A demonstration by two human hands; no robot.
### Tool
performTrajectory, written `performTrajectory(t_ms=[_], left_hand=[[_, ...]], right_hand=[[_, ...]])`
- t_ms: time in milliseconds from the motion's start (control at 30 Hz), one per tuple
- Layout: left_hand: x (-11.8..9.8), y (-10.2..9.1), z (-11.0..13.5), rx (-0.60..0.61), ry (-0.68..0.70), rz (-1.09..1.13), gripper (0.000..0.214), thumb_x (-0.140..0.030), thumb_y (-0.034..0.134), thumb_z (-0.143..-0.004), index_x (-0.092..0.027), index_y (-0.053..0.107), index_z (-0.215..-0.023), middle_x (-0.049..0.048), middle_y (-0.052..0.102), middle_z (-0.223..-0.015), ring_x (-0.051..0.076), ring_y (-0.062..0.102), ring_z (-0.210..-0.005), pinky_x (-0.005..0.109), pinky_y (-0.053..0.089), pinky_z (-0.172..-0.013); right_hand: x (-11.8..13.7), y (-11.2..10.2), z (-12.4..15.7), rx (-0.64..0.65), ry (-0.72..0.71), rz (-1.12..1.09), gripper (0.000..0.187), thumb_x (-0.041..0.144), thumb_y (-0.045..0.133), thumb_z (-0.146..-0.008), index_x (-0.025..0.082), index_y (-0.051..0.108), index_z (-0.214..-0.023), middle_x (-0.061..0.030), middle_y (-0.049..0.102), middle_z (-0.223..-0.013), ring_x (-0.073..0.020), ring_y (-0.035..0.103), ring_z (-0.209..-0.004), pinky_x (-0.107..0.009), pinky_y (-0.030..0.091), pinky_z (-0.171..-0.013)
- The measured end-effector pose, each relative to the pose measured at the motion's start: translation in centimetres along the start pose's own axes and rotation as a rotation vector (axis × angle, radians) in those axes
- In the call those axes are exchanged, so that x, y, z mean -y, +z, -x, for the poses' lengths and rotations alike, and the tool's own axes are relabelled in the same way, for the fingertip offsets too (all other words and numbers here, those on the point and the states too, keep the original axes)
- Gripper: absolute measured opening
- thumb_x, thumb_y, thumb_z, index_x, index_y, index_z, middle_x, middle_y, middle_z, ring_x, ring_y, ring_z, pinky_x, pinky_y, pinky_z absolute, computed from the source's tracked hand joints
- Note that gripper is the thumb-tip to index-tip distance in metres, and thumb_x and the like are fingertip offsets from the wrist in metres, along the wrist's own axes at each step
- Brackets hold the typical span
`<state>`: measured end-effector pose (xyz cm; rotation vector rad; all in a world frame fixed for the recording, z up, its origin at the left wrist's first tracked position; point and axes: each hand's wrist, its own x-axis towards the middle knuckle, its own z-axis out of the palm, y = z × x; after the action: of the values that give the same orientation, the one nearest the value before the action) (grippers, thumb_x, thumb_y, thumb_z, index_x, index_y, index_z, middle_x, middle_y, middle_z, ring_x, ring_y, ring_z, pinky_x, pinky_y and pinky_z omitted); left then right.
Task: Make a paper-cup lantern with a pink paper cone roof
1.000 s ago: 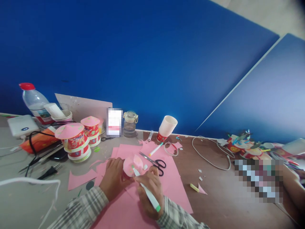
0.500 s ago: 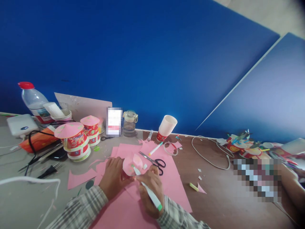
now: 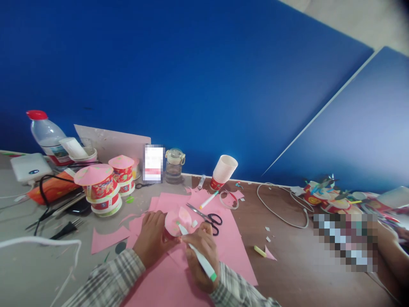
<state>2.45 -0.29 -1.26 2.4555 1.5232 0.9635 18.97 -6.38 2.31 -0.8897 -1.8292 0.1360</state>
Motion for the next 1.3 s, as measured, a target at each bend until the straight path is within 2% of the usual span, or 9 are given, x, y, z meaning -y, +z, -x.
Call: performTrajectory(t_ms=[567, 867, 1100, 1300], left_hand=[[-0.06, -0.01, -0.02, -0.011, 0.000, -0.021, 0.032, -0.048, 0.061, -0.054, -0.025, 0.048, -0.073, -0.0051, 0.049, -0.065, 0.021, 0.049, -0.064, 0.041, 0.041, -0.066], [0.00, -0.02, -0.01, -0.011, 0.007, -0.016, 0.043, -0.056, 0.062, -0.048, -0.025, 0.050, -0.075, -0.0043, 0.050, -0.065, 0.021, 0.049, -0.064, 0.041, 0.041, -0.067], [-0.10, -0.18, -0.13, 0.020, -0.003, -0.004, 0.041, -0.057, 0.061, -0.050, -0.026, 0.051, -0.075, -0.0045, 0.051, -0.066, 0.021, 0.049, -0.065, 0.039, 0.040, -0.066], [0.10, -0.01, 0.00, -0.002, 0.009, -0.020, 0.041, -0.056, 0.060, -0.051, -0.025, 0.051, -0.075, -0.0048, 0.050, -0.065, 0.021, 0.049, -0.064, 0.040, 0.040, -0.067]], right_hand=[[0.06, -0.22, -0.28, -0.021, 0.013, 0.019, 0.024, 0.029, 0.040, -0.089, 0.022, 0.062, -0.097, 0.0041, 0.062, -0.063, -0.0140, 0.057, -0.053, -0.036, 0.039, -0.072], [0.36, -0.17, -0.44, -0.031, 0.002, 0.019, 0.024, 0.029, 0.040, -0.090, 0.021, 0.062, -0.093, 0.0039, 0.063, -0.062, -0.0134, 0.056, -0.051, -0.035, 0.039, -0.070], [0.51, -0.44, -0.62, -0.067, -0.020, 0.017, 0.026, 0.032, 0.037, -0.091, 0.020, 0.060, -0.088, 0.0054, 0.054, -0.053, -0.0141, 0.055, -0.050, -0.035, 0.040, -0.068], [0.59, -0.51, -0.89, -0.054, -0.012, 0.010, 0.027, 0.032, 0.037, -0.091, 0.021, 0.061, -0.090, 0.0041, 0.060, -0.059, -0.0132, 0.055, -0.050, -0.034, 0.040, -0.067]])
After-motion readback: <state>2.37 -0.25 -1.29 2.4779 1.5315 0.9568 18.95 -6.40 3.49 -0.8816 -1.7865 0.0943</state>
